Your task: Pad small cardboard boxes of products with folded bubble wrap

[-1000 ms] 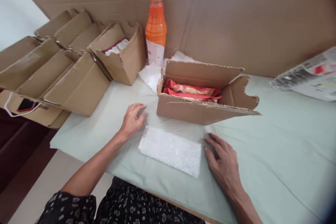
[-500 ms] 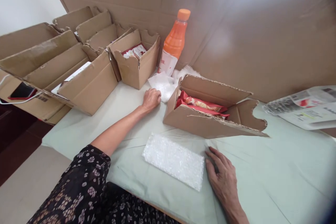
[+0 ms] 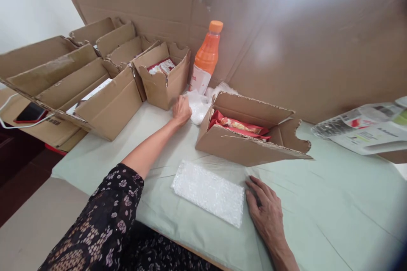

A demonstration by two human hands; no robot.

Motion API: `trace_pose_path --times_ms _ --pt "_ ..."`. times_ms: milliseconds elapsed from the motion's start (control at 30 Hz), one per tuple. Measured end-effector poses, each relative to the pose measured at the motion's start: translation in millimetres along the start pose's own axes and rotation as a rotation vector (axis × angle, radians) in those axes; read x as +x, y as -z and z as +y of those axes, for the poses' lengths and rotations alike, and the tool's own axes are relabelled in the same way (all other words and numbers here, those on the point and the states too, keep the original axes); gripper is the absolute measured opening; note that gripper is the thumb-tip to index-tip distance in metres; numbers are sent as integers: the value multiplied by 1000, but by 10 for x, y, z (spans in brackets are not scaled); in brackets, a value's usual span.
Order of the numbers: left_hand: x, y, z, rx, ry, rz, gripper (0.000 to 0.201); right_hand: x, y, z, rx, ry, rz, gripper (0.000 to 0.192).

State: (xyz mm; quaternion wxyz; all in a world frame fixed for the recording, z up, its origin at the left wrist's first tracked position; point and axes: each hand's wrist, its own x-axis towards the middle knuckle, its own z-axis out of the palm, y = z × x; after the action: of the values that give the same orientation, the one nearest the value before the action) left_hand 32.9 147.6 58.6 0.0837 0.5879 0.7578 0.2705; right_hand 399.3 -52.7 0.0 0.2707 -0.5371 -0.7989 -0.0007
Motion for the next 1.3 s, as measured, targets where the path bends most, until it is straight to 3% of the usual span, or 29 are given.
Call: trace_pose_path --times_ms 133,300,400,600,867,967,1100,1200,1300 --pt "171 -53 -49 -19 134 34 45 0 10 7 -26 9 -9 29" --pt "120 6 -94 -73 144 46 24 6 18 2 -38 56 22 28" --pt "11 212 -60 -112 56 108 12 9 10 2 -35 64 32 27" --pt "-149 727 14 -242 -137 381 5 16 -33 11 -49 72 62 28" --pt "-279 1270 7 -391 -157 590 8 8 -44 -6 -52 62 68 29" --pt "-305 1388 -52 -387 -158 606 7 25 -52 -11 -18 31 42 30" --pt "-345 1479 -242 -347 -105 511 4 55 -14 -46 97 -71 -10 28" --pt "-581 1525 -441 -249 -104 442 16 36 97 -95 226 -161 -33 27" --pt "-1128 1488 -582 -94 -243 457 61 -12 225 -170 294 -204 -50 28"
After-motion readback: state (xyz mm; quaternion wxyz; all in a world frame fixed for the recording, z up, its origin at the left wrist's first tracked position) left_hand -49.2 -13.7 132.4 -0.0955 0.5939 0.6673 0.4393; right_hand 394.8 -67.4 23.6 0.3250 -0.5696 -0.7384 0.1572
